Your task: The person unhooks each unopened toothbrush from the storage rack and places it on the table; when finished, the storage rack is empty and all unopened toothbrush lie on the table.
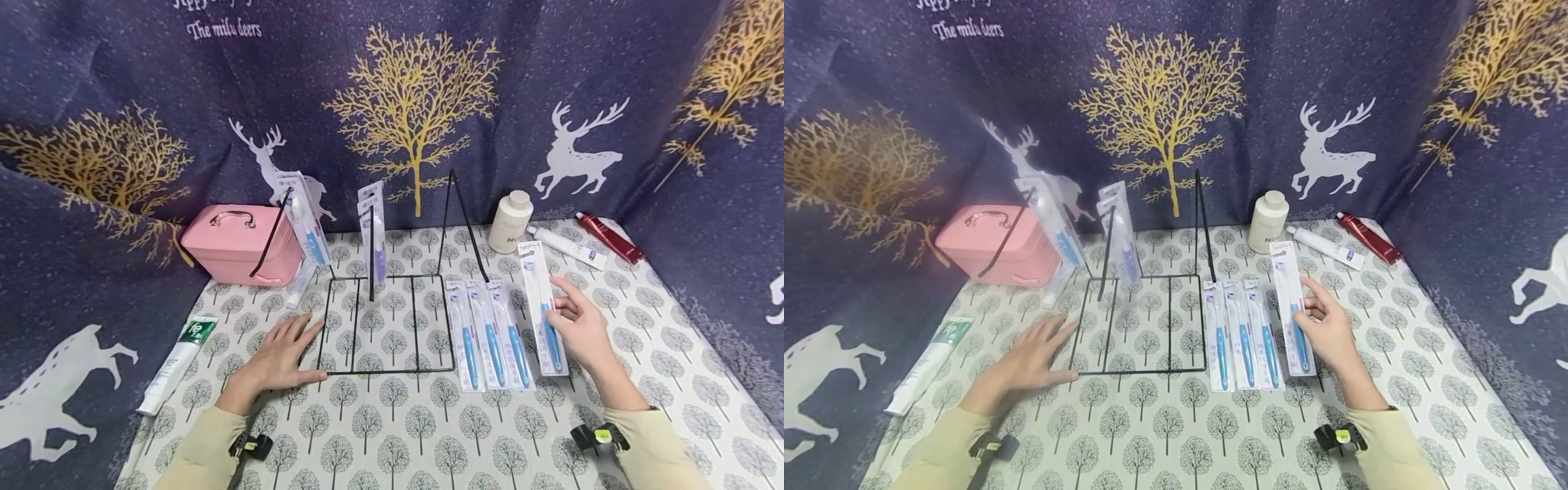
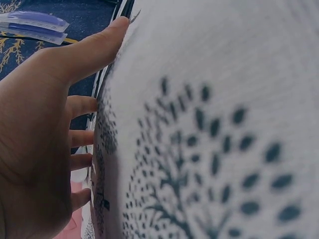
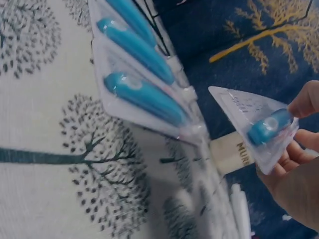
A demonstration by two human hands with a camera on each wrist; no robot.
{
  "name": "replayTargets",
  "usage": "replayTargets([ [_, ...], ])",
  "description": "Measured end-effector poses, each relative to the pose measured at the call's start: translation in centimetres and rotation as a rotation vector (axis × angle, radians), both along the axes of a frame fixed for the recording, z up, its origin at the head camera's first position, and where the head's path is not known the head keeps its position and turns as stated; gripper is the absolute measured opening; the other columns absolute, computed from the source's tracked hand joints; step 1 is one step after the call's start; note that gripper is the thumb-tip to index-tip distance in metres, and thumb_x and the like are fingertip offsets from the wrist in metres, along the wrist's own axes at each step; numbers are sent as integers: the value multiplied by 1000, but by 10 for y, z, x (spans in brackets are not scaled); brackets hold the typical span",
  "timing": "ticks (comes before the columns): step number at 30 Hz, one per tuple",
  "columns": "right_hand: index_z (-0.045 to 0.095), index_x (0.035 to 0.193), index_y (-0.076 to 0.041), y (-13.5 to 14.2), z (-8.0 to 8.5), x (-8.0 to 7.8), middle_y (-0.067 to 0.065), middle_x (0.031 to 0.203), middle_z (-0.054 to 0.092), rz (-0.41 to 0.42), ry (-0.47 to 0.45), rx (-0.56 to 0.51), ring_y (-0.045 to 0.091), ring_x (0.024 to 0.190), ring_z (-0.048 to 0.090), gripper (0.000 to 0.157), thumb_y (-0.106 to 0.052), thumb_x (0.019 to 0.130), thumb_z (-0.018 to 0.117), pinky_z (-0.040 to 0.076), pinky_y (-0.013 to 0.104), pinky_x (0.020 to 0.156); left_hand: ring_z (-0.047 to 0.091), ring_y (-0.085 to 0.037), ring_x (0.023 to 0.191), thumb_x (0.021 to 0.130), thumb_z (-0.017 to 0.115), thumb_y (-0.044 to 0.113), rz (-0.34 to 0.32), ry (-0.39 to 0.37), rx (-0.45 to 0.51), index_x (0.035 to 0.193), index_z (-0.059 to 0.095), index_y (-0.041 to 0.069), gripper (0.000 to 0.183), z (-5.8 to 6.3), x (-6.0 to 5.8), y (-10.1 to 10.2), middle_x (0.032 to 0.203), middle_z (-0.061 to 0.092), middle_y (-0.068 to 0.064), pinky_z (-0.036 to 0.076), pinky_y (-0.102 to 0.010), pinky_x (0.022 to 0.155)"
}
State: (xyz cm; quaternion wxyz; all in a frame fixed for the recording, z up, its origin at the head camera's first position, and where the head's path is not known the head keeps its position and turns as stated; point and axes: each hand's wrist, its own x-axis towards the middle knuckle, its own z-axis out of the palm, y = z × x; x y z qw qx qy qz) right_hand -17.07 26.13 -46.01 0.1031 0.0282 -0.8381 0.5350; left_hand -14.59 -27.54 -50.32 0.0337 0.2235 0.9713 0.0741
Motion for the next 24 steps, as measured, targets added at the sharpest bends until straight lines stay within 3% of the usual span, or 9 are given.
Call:
replayTargets([
  [9, 39, 137, -5, 5, -20, -6, -3, 82, 56, 3, -179, 19, 1, 69, 57, 61, 1, 80, 59, 51, 15, 60, 18, -37, 136, 69, 50, 77, 11, -10, -5, 147, 20, 21, 101, -1, 0, -1, 152, 15, -13, 17, -60, 108],
  [24, 48, 131, -3, 7, -33, -14, 11, 84, 59, -46, -232, 269, 5, 65, 51, 54, -4, 78, 62, 45, 17, 54, 19, -39, 135, 69, 50, 77, 5, 1, 0, 146, 20, 21, 101, -2, 0, 0, 151, 16, -14, 18, -61, 107],
])
